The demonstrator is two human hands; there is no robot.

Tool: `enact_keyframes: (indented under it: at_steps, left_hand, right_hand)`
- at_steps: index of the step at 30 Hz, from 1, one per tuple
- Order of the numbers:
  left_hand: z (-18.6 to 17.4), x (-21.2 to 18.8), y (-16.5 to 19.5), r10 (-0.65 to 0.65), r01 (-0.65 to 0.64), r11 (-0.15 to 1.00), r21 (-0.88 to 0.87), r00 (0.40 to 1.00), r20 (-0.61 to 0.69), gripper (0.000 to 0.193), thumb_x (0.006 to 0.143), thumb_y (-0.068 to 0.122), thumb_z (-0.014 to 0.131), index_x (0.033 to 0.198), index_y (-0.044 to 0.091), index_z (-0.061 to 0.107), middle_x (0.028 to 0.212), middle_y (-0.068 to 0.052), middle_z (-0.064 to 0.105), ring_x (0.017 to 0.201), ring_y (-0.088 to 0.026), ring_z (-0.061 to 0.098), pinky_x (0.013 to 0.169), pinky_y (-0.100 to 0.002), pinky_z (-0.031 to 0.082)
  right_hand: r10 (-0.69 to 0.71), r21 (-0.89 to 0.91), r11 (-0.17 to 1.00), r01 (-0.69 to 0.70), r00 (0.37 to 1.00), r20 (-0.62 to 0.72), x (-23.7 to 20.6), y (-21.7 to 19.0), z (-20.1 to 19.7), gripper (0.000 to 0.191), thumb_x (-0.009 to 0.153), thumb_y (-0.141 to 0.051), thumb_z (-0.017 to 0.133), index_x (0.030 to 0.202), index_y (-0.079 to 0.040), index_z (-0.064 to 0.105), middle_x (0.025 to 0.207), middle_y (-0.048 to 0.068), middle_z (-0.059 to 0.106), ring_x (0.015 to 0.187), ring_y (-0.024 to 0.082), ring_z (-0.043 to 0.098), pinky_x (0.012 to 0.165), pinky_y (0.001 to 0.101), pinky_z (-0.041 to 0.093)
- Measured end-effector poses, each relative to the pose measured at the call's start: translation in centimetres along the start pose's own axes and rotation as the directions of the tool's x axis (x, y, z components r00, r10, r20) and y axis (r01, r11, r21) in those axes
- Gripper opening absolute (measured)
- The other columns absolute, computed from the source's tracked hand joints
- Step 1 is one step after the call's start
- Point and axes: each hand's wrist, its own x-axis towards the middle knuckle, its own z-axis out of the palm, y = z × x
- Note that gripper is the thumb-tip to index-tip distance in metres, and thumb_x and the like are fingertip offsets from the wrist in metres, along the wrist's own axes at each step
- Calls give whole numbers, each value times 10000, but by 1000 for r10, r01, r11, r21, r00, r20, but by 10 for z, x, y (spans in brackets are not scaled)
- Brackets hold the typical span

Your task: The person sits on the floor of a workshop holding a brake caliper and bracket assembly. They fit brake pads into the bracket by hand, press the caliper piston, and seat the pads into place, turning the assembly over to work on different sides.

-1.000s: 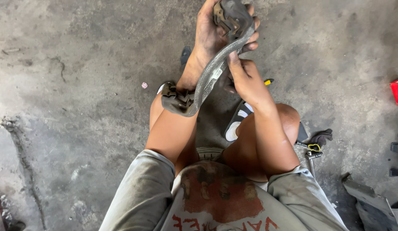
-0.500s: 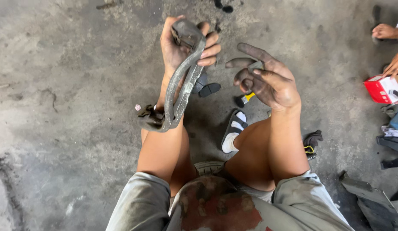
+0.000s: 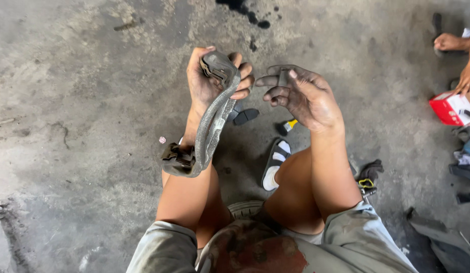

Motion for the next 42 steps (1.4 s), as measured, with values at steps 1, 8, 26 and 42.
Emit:
enact_keyframes:
  at_steps: [1,8,26,42]
  left_hand:
    - [0,1,-1,-25,25,1000,-17,1000,14,489,933,567,492,786,108,413,753,-10,311,670,-138,344,537,-268,253]
    - [3,18,-17,11,1,998,69,985,-175,515,847,590,511,787,80,471,767,-38,348,695,-188,353,578,-322,260]
    - [-8,46,-41,-40,31,998,-49,980,-196,546,879,513,552,968,-12,668,897,-181,676,726,-306,639,568,-391,474]
    - [-23,52,-47,161,-139,987,84,902,-400,427,904,367,587,1013,-30,701,880,-177,733,703,-262,727,617,-401,607]
  right_hand:
    - [-13,21,1000,12,1000,10,-4,2,-5,358,1108,-169,527,1362,79,574,1214,287,678,976,313,705,838,384,563]
    - [11,256,967,-14,1000,16,-2,6,-31,201,1026,-180,636,1156,-43,566,1239,185,701,1087,263,707,852,360,552]
    - [-738,-815,269,514,654,169,-35,23,52,212,1040,46,747,1248,11,725,1140,137,676,1021,205,676,853,274,575]
    - [-770,-846,-290,448,415,484,-17,52,39,260,896,98,840,1125,-2,764,1154,139,740,1167,344,606,1004,440,567]
